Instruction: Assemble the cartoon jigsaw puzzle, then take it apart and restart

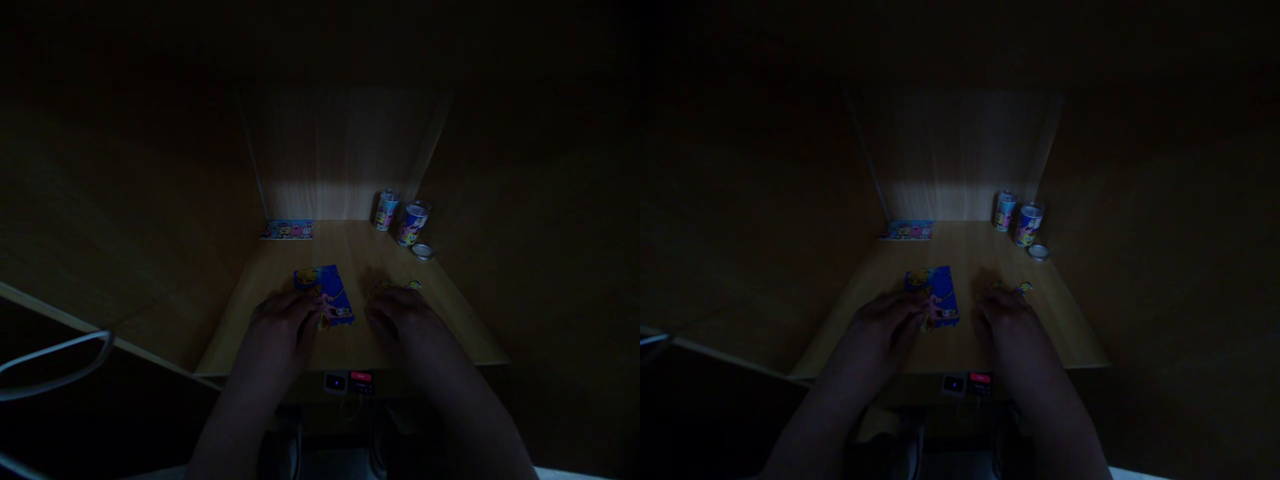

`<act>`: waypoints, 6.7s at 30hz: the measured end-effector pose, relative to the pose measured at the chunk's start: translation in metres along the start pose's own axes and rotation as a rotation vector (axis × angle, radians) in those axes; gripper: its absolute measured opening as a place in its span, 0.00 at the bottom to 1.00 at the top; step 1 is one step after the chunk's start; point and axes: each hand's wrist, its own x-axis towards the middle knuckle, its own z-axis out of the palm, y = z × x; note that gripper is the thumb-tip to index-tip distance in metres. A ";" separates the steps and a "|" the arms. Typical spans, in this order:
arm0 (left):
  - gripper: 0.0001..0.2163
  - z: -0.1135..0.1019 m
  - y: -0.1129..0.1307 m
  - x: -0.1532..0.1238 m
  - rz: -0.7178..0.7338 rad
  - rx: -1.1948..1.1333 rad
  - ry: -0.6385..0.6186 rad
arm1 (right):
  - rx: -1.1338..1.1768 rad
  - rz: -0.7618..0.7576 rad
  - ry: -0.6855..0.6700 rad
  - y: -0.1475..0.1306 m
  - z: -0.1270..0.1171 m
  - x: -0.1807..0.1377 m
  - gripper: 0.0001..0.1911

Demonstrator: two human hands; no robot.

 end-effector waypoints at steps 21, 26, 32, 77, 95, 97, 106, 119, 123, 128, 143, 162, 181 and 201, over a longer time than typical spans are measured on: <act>0.25 0.000 -0.008 -0.010 0.026 -0.008 -0.095 | 0.089 -0.163 -0.010 -0.023 0.016 0.005 0.26; 0.43 -0.016 -0.020 -0.018 0.133 -0.070 -0.234 | 0.122 -0.175 -0.059 -0.022 0.010 0.004 0.17; 0.37 -0.021 -0.029 -0.025 0.161 -0.162 -0.242 | 0.159 -0.193 -0.062 -0.018 0.008 0.003 0.14; 0.11 -0.014 -0.010 -0.013 0.151 -0.410 -0.247 | 0.319 -0.238 -0.166 -0.039 0.002 -0.001 0.04; 0.03 0.008 -0.014 -0.010 0.113 -0.188 -0.015 | 0.131 -0.076 0.182 -0.009 0.008 0.000 0.09; 0.03 0.009 -0.016 -0.009 0.097 -0.192 -0.009 | 0.035 0.019 0.243 0.003 0.007 0.001 0.09; 0.04 0.008 -0.016 -0.009 0.068 -0.207 0.002 | 0.077 -0.022 0.119 0.019 0.011 0.004 0.11; 0.09 0.004 -0.016 -0.010 0.115 -0.227 0.029 | 0.086 -0.104 0.229 -0.010 0.016 0.006 0.06; 0.07 0.007 -0.018 -0.010 0.140 -0.218 0.019 | 0.163 -0.193 0.142 -0.043 0.029 0.008 0.12; 0.06 0.007 -0.017 -0.011 0.158 -0.237 -0.033 | 0.145 -0.200 0.062 -0.054 0.035 0.010 0.05; 0.07 0.003 -0.016 -0.011 0.107 -0.226 0.039 | 0.284 -0.098 0.101 -0.049 0.037 0.011 0.06; 0.08 0.000 0.001 -0.007 0.098 -0.241 0.063 | 0.457 -0.041 0.093 -0.047 0.034 0.007 0.08; 0.07 0.004 -0.005 -0.009 -0.002 -0.252 0.112 | 0.070 0.270 0.329 0.007 -0.011 -0.006 0.11; 0.16 0.009 0.005 -0.007 0.164 -0.138 0.125 | -0.054 0.082 0.032 0.029 -0.027 -0.020 0.09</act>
